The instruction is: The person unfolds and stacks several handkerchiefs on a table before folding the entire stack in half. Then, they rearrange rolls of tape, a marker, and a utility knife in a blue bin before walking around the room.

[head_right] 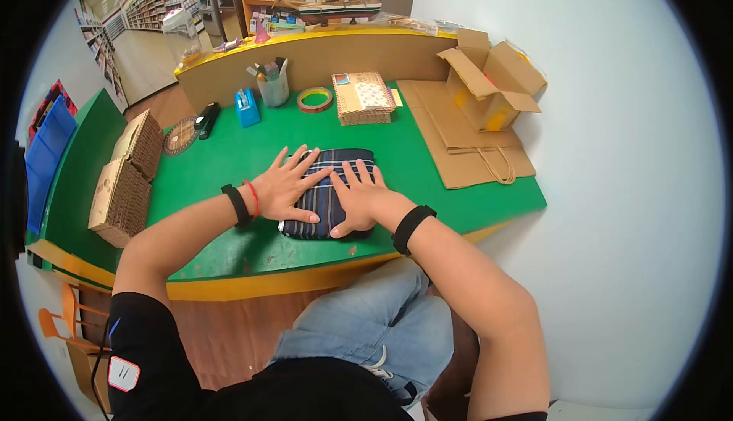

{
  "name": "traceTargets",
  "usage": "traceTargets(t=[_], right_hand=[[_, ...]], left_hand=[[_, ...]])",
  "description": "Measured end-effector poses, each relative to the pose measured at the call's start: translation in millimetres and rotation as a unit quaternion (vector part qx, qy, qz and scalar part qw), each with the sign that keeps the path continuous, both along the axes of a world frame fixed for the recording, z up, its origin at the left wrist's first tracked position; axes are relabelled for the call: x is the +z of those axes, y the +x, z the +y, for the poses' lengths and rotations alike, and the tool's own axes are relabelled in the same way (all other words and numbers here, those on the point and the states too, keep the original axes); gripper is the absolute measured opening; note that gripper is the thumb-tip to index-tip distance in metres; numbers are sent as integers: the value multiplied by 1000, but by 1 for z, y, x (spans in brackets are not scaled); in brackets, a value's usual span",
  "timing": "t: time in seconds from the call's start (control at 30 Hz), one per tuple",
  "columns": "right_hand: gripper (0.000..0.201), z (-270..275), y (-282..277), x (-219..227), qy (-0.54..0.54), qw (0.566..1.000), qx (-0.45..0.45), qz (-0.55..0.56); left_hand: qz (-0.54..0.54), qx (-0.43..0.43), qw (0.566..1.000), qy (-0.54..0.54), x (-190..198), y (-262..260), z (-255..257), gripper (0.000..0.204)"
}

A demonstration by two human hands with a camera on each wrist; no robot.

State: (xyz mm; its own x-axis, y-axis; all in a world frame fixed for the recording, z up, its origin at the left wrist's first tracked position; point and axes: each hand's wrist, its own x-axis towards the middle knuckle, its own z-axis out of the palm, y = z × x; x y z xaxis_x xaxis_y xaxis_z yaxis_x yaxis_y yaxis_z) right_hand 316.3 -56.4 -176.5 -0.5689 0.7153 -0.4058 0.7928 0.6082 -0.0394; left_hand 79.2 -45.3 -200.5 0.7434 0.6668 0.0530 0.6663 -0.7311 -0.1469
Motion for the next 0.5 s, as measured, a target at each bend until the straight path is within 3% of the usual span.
traceTargets(t=[0.13,0.37,0.5], right_hand=[[144,-2,-17,-20,24,994,-46,94],[146,17,-17,-26,73,995,-14,74],[145,41,-16,-27,92,992,-16,84]], left_hand=[[-39,27,998,-41,-3,-3,8,114],[-36,67,997,-30,-18,1,25,117],[-13,116,992,-41,-8,7,40,117]])
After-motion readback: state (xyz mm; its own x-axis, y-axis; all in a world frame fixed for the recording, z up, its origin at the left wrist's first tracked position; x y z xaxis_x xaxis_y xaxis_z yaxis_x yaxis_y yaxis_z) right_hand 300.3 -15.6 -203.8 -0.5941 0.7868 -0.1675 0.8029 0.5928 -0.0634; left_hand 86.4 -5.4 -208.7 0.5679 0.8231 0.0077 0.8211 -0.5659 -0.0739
